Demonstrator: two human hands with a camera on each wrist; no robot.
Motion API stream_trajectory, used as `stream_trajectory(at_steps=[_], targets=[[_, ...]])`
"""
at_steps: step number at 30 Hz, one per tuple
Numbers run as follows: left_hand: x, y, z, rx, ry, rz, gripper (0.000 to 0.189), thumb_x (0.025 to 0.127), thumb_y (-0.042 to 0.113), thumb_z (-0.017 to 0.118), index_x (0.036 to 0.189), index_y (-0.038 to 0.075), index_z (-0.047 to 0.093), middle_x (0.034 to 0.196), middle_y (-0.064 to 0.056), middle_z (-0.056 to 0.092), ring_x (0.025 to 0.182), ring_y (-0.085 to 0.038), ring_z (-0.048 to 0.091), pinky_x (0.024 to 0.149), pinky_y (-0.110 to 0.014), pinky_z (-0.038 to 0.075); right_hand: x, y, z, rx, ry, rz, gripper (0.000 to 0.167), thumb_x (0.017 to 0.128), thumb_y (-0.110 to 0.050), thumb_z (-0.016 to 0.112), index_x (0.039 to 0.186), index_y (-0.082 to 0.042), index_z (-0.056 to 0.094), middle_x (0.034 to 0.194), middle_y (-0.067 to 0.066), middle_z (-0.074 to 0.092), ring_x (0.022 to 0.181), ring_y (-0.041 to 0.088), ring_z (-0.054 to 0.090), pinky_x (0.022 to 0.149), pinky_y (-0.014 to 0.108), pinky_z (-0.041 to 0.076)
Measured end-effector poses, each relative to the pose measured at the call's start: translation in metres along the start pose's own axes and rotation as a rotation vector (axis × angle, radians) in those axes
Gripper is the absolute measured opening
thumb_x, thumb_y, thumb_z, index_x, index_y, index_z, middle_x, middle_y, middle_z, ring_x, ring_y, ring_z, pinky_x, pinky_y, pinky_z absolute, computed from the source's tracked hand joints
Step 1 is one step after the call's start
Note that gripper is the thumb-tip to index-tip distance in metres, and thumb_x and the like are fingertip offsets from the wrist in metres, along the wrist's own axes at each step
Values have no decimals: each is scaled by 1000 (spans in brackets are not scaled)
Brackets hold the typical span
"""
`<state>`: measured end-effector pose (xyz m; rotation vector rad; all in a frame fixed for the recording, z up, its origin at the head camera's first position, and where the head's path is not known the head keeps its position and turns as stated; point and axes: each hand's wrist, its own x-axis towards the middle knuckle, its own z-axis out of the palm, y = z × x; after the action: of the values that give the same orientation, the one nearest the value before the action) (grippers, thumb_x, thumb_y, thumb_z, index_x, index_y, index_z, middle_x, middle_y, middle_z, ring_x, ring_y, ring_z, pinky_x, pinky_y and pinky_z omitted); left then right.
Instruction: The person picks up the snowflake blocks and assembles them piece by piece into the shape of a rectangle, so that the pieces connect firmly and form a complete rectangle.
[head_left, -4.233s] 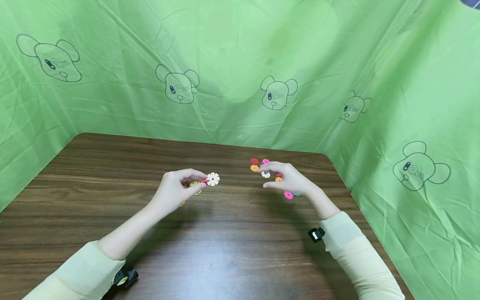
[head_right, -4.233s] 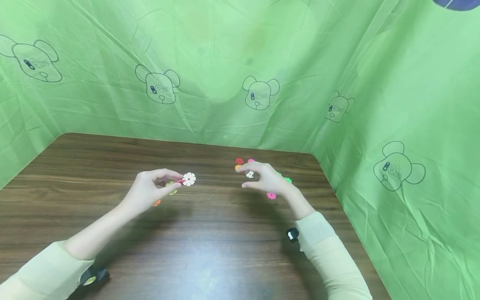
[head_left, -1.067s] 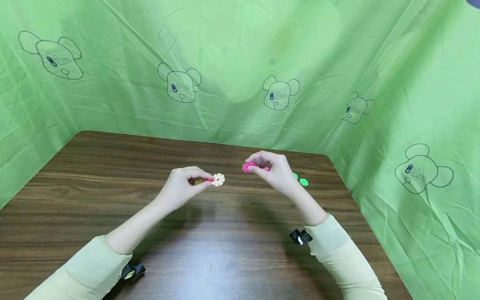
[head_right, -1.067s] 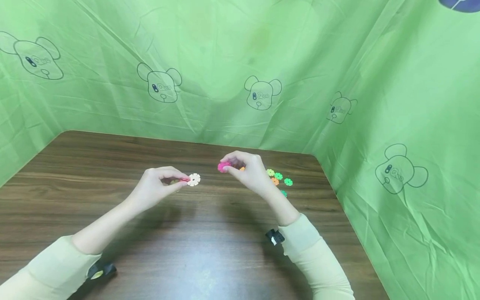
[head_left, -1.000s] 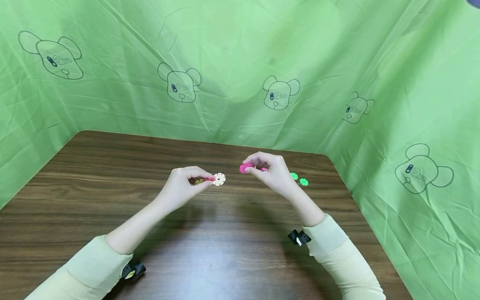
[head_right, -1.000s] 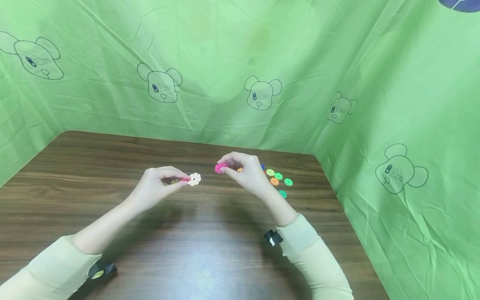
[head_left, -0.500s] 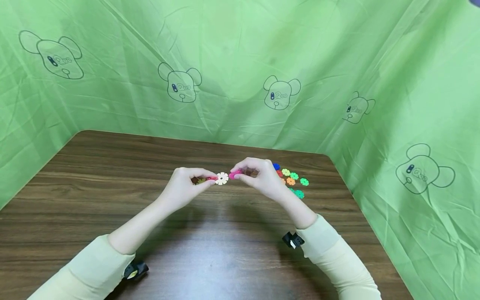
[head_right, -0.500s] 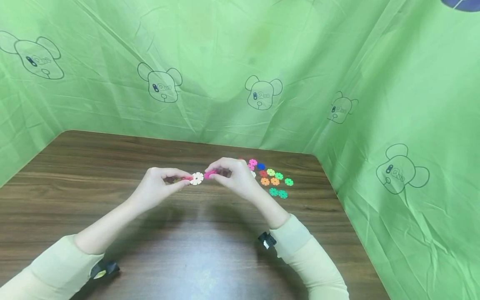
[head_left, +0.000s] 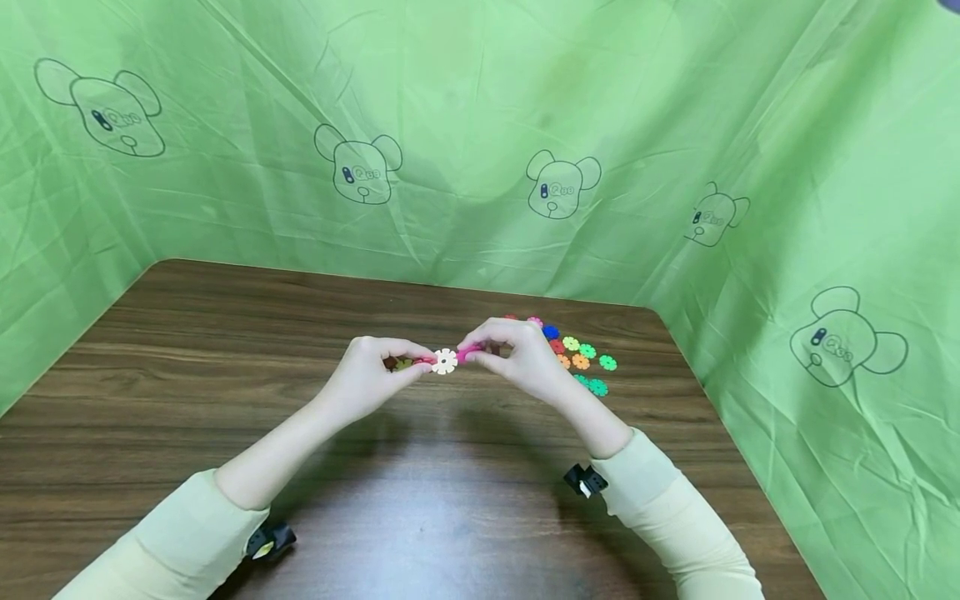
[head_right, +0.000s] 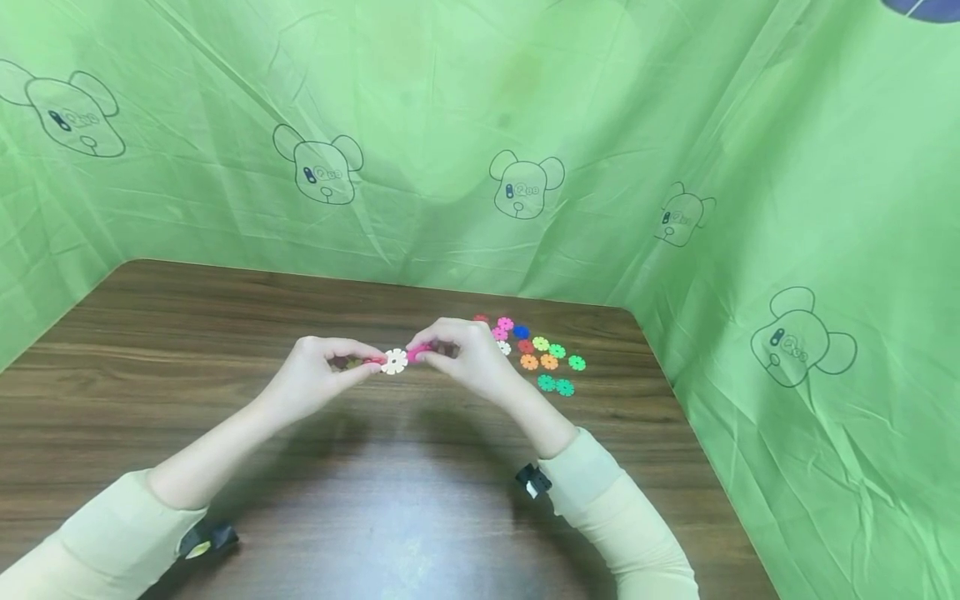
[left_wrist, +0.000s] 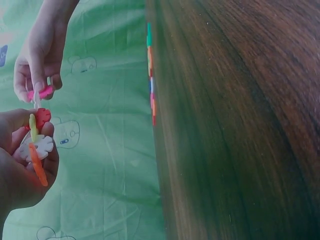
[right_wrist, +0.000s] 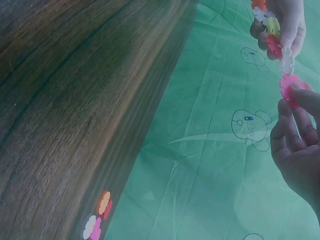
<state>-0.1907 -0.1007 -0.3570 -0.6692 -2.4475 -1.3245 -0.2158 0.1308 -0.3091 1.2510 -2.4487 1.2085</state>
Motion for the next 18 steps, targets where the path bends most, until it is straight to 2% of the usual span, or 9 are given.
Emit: stream_trajectory(at_steps=[4,10,14,18], targets=[[0,0,0,-2,-7,8,9,81,18,75,90,20,76,79,8,71,53,-10,46,48,-21,39,-1,-5,-1,7,-10,13,11,80,2,71,90,-2,72,82,7,68,61,15,46,53,22,38],[-1,0,1,-14,-18,3,9,82,19,75,90,21,76,80,9,71,54,-9,45,48,-20,38,-3,14,4,10,-11,32,12,80,-4,73,91,-9,73,85,0,69,61,15,47,53,22,38],[-2,2,2,-27,-27,0,10,82,20,75,91,20,76,80,8,71,53,-11,44,48,-20,37,-4,22,7,24,-20,-4,12,81,-10,73,92,-13,74,88,-4,70,67,10,53,55,23,44],[-2,3,3,-35,-31,-4,11,81,19,75,92,18,76,81,5,72,55,-10,45,49,-19,37,-5,23,7,42,2,-30,11,81,-13,74,92,-14,75,88,-4,72,74,6,62,63,25,53]])
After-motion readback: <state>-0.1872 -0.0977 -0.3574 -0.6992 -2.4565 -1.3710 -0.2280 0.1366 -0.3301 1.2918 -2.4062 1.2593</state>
